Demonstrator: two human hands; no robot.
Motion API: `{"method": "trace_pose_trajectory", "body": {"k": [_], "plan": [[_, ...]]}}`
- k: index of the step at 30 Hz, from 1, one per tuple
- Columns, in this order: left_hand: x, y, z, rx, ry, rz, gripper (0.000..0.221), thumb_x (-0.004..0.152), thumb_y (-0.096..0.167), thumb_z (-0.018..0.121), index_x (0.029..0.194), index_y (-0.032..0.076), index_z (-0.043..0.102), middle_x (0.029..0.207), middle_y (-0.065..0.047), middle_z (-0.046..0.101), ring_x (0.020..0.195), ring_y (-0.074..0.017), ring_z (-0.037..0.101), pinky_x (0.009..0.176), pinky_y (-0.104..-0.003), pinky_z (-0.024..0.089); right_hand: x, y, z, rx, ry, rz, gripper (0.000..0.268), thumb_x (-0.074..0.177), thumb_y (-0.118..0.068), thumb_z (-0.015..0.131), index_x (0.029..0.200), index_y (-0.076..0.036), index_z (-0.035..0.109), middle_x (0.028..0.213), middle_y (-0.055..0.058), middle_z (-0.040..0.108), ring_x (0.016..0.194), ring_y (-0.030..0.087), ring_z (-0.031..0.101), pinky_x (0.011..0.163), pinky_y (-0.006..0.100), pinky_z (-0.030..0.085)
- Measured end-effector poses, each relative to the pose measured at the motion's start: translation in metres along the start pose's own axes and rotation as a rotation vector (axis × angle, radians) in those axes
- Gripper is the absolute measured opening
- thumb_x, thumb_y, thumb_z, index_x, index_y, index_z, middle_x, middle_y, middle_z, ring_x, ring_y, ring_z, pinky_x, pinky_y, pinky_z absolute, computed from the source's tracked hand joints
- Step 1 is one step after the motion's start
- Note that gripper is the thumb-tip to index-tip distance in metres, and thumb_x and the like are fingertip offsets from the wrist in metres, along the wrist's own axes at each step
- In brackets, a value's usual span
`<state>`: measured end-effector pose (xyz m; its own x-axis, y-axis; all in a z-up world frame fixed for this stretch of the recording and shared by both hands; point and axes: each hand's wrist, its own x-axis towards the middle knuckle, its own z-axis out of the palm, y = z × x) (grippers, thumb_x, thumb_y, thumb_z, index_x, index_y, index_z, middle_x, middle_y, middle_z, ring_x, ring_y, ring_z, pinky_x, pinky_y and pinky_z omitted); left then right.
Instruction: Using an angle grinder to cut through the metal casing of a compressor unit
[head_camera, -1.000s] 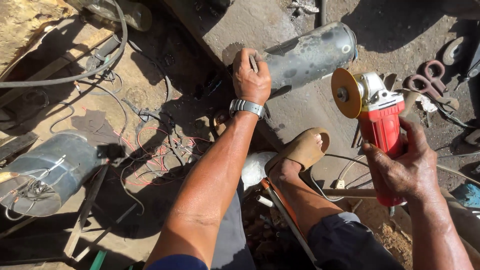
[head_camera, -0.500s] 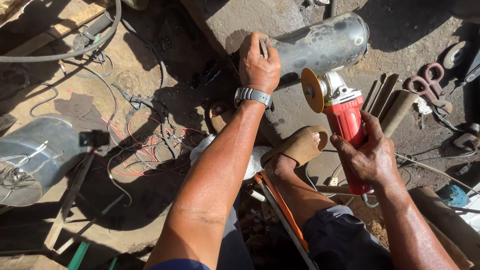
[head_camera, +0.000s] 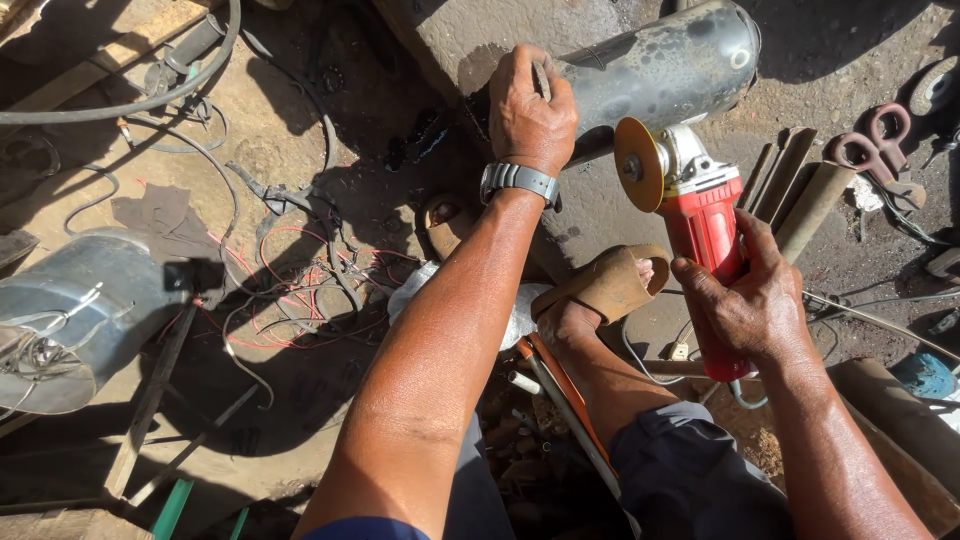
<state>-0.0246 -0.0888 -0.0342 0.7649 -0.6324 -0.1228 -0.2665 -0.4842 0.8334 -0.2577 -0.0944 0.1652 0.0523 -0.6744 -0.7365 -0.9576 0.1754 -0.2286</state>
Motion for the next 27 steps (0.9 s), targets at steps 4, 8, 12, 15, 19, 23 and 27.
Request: {"method": "trace_pose_trajectory", "body": {"k": [4, 8, 12, 15, 19, 23, 27], "plan": [[-0.002, 0.002, -0.002, 0.001, 0.004, 0.006, 0.004, 0.093, 0.016, 0.052, 0.091, 0.018, 0.050, 0.079, -0.003, 0.052, 0.077, -0.0255, 0.051, 0.068, -0.042, 0.045, -0.001, -0.006, -0.001, -0.007, -0.008, 0.015, 0.073, 0.085, -0.046, 0.074, 0.148, -0.013, 0.057, 0.093, 0.012, 0.067, 0.080, 0.030, 0.061, 0.073, 0.048, 0.048], [-0.007, -0.005, 0.001, -0.011, 0.014, 0.048, 0.003, 0.093, 0.016, 0.053, 0.093, 0.017, 0.050, 0.084, -0.003, 0.054, 0.081, -0.0281, 0.053, 0.073, -0.044, 0.047, -0.002, -0.020, -0.005, -0.024, -0.005, 0.053, 0.072, 0.084, -0.044, 0.074, 0.149, -0.017, 0.058, 0.092, 0.011, 0.066, 0.081, 0.030, 0.060, 0.078, 0.046, 0.048], [-0.009, -0.006, 0.001, -0.014, 0.008, 0.040, 0.002, 0.093, 0.017, 0.052, 0.094, 0.017, 0.050, 0.086, -0.004, 0.055, 0.085, -0.0287, 0.054, 0.074, -0.044, 0.048, -0.007, -0.037, -0.008, -0.027, 0.009, 0.094, 0.065, 0.083, -0.039, 0.074, 0.144, -0.019, 0.063, 0.092, 0.009, 0.065, 0.080, 0.028, 0.057, 0.078, 0.043, 0.047], [-0.009, -0.008, 0.005, -0.043, 0.038, 0.113, 0.007, 0.089, 0.011, 0.055, 0.094, 0.014, 0.051, 0.087, -0.005, 0.056, 0.088, -0.0314, 0.055, 0.082, -0.045, 0.050, -0.010, -0.046, -0.009, -0.083, 0.015, 0.155, 0.069, 0.082, -0.043, 0.072, 0.147, -0.022, 0.061, 0.095, 0.012, 0.067, 0.085, 0.034, 0.061, 0.080, 0.048, 0.047], [-0.010, -0.003, 0.003, -0.023, 0.027, 0.072, 0.002, 0.093, 0.016, 0.052, 0.093, 0.015, 0.050, 0.082, -0.004, 0.052, 0.083, -0.0296, 0.053, 0.078, -0.044, 0.049, -0.014, -0.063, -0.014, -0.049, 0.008, 0.172, 0.055, 0.083, -0.037, 0.074, 0.135, -0.021, 0.065, 0.093, 0.009, 0.066, 0.083, 0.028, 0.058, 0.078, 0.044, 0.047], [-0.013, -0.002, 0.003, -0.045, 0.044, 0.042, 0.004, 0.093, 0.013, 0.054, 0.097, 0.013, 0.053, 0.089, -0.006, 0.058, 0.090, -0.0330, 0.057, 0.084, -0.047, 0.051, -0.006, -0.071, -0.021, -0.114, 0.010, 0.169, 0.064, 0.084, -0.039, 0.074, 0.144, -0.019, 0.063, 0.099, 0.011, 0.067, 0.088, 0.030, 0.060, 0.081, 0.045, 0.046], [-0.016, 0.001, 0.003, -0.066, 0.055, 0.031, 0.004, 0.093, 0.012, 0.054, 0.097, 0.013, 0.054, 0.090, -0.007, 0.058, 0.090, -0.0338, 0.056, 0.083, -0.047, 0.050, -0.003, -0.068, -0.035, -0.193, -0.013, 0.115, 0.077, 0.084, -0.043, 0.073, 0.156, -0.017, 0.057, 0.108, 0.015, 0.069, 0.095, 0.035, 0.063, 0.083, 0.050, 0.048]]}}
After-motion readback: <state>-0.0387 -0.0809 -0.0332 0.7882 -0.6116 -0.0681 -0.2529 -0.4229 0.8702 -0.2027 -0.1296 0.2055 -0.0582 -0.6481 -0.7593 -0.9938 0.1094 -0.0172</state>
